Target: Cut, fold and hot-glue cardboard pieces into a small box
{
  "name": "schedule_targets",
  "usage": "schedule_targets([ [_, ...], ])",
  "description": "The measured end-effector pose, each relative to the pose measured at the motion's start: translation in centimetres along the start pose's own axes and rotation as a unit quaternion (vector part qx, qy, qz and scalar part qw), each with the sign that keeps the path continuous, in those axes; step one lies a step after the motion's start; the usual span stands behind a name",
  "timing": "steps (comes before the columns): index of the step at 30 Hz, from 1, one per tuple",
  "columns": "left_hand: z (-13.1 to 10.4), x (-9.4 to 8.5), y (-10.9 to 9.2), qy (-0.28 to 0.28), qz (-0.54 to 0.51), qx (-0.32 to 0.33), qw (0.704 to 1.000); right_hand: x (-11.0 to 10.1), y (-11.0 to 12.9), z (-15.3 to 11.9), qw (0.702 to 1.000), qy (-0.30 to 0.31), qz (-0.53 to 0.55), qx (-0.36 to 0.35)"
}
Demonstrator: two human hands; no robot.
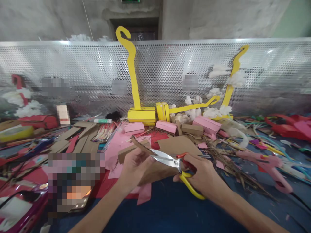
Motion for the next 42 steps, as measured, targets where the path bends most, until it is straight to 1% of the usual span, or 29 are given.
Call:
schedule_targets([
  [3, 0.1, -0.1, 0.0, -0.004, -0.005, -0.004, 1.0, 0.0, 0.2, -0.1, 1.0, 0.009, -0.01, 0.003],
  [7, -0.2, -0.3, 0.2, 0.002, 0.043, -0.018, 0.999, -0.1, 0.9, -0.3, 0.999, 0.027, -0.037, 0.007],
  [11, -0.5, -0.3, 0.6, 0.012, 0.079, -0.028, 0.996, -0.1, 1.6, -0.5, 0.999, 0.035, -0.035, -0.01],
  [15, -0.6, -0.4, 1.0, 0.005, 0.097, -0.035, 0.995, -0.2, 1.5, -0.3, 0.999, 0.004, -0.016, -0.036],
  [18, -0.6, -0.4, 1.3, 0.005, 0.079, -0.049, 0.996, -0.1, 1.1, -0.4, 0.998, -0.021, -0.008, -0.053],
  [20, -0.6, -0.4, 1.3, 0.001, 0.072, -0.052, 0.996, 0.2, 0.8, -0.5, 0.998, -0.024, -0.005, -0.057],
  [24, -0.6, -0.4, 0.9, -0.01, 0.068, -0.038, 0.997, 0.6, 0.7, -0.4, 0.999, -0.011, -0.005, -0.036],
  [29, -0.2, -0.2, 0.4, 0.004, 0.032, -0.015, 0.999, -0.6, 0.9, 0.1, 0.999, 0.003, -0.029, 0.013],
  [32, 0.0, -0.3, 0.2, 0.003, 0.035, 0.0, 0.999, -0.9, 0.8, 0.2, 0.999, 0.027, -0.046, 0.006],
  [36, 0.0, -0.4, 0.4, -0.005, 0.061, -0.014, 0.998, -0.3, 0.5, 0.1, 0.997, 0.058, -0.051, 0.003],
  [42, -0.4, -0.1, 0.9, 0.0, 0.023, -0.02, 1.0, 0.3, 0.6, -0.2, 0.998, 0.048, -0.026, 0.015],
])
Point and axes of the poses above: each hand's wrist, its own z-axis towards the middle knuckle, its own x-axis out of the palm, y = z × x, the point moved 5 cm from there along z, towards the middle knuckle, and after that the axes turned 3 degrees about -y, right-handed, at the moved point
